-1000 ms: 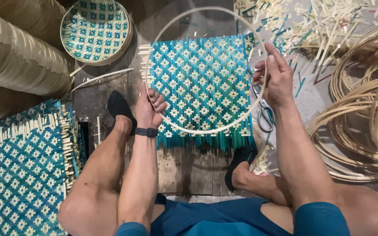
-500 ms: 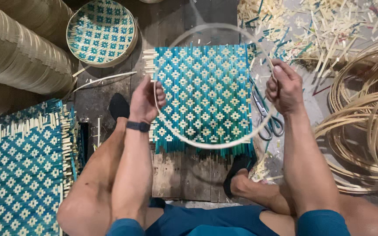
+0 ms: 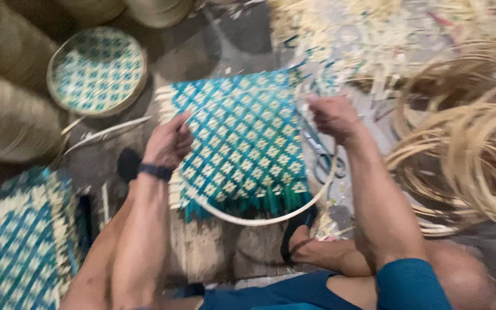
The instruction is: The person trims the excess woven reed edges of a round basket using shears, then flips the basket to show the finished pattern. The person repeats this trimming process on additional baskets, stacking completed units nearby.
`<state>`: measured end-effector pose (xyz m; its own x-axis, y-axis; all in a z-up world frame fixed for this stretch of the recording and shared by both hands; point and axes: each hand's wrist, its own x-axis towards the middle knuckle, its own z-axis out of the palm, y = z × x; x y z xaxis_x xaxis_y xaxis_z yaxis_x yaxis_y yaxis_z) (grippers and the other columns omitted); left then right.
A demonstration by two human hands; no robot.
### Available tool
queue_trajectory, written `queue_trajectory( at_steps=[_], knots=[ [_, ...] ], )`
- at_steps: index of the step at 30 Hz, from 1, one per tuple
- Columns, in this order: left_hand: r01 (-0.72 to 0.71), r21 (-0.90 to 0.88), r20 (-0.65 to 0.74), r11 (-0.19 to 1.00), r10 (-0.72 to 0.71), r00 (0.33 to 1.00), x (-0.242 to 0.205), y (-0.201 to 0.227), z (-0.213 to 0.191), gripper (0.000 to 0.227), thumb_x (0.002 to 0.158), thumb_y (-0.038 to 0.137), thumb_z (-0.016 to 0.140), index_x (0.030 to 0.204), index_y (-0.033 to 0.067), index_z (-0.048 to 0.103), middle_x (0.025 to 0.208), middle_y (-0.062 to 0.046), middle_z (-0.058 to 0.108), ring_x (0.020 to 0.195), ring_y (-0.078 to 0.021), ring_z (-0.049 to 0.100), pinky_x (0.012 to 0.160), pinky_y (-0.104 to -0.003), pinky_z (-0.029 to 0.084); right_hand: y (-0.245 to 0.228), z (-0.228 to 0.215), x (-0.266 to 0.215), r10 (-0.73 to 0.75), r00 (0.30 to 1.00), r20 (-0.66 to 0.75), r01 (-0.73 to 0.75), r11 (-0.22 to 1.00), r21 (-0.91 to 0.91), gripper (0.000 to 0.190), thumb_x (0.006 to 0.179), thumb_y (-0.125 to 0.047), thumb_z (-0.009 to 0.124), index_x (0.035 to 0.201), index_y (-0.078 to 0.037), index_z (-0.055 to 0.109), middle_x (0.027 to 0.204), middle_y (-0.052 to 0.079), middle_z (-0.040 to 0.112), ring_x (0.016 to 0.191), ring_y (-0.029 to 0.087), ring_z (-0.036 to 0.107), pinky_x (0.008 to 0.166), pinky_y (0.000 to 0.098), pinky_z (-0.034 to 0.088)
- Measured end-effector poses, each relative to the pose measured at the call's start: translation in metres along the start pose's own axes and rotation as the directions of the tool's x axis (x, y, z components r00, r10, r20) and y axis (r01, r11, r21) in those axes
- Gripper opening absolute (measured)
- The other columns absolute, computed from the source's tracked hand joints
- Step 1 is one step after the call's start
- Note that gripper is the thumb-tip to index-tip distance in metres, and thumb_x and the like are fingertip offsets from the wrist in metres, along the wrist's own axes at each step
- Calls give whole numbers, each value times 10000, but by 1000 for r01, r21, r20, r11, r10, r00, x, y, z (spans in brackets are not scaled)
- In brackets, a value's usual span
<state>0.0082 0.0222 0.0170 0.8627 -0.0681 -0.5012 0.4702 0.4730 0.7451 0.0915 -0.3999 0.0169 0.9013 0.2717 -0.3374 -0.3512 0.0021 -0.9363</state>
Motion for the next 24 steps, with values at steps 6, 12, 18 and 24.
queue_trajectory(
  at_steps=[6, 12, 18, 24],
  knots=[
    [96, 80, 109, 992, -105, 989, -10, -8, 5, 536, 1014, 428, 569, 585, 134, 437, 482, 39, 276, 415, -113, 253, 396, -281, 190, -28, 30, -18, -214, 958, 191, 271, 892, -361, 395, 951, -307, 609, 1336, -239, 660, 824, -12, 702, 640, 95, 580, 591, 294, 524],
    [121, 51, 117, 991, -126, 985, -9, -6, 0, 520, 1017, 413, 597, 597, 155, 429, 507, 60, 299, 422, -83, 253, 389, -255, 182, -51, 47, -13, -314, 820, 479, 554, 646, -525, 346, 967, -211, 688, 1312, -203, 720, 1248, 44, 771, 1066, 116, 726, 921, 277, 560],
    [56, 7, 176, 998, -56, 983, 0, -17, -7, 516, 1029, 399, 601, 606, 150, 439, 502, 63, 321, 422, -72, 258, 368, -251, 206, -47, 41, -17, -306, 807, 504, 556, 679, -479, 375, 1034, -184, 636, 1407, -194, 667, 1171, 86, 732, 1007, 148, 670, 855, 300, 545],
    [-28, -313, 125, 949, 70, 990, 4, 0, -38, 485, 1120, 475, 549, 754, 157, 553, 566, 84, 381, 489, -60, 329, 425, -205, 282, -24, 19, -18, -186, 980, 71, 191, 979, -75, 417, 1031, -191, 564, 1446, -153, 561, 861, 33, 687, 671, 96, 638, 536, 245, 521]
  ],
)
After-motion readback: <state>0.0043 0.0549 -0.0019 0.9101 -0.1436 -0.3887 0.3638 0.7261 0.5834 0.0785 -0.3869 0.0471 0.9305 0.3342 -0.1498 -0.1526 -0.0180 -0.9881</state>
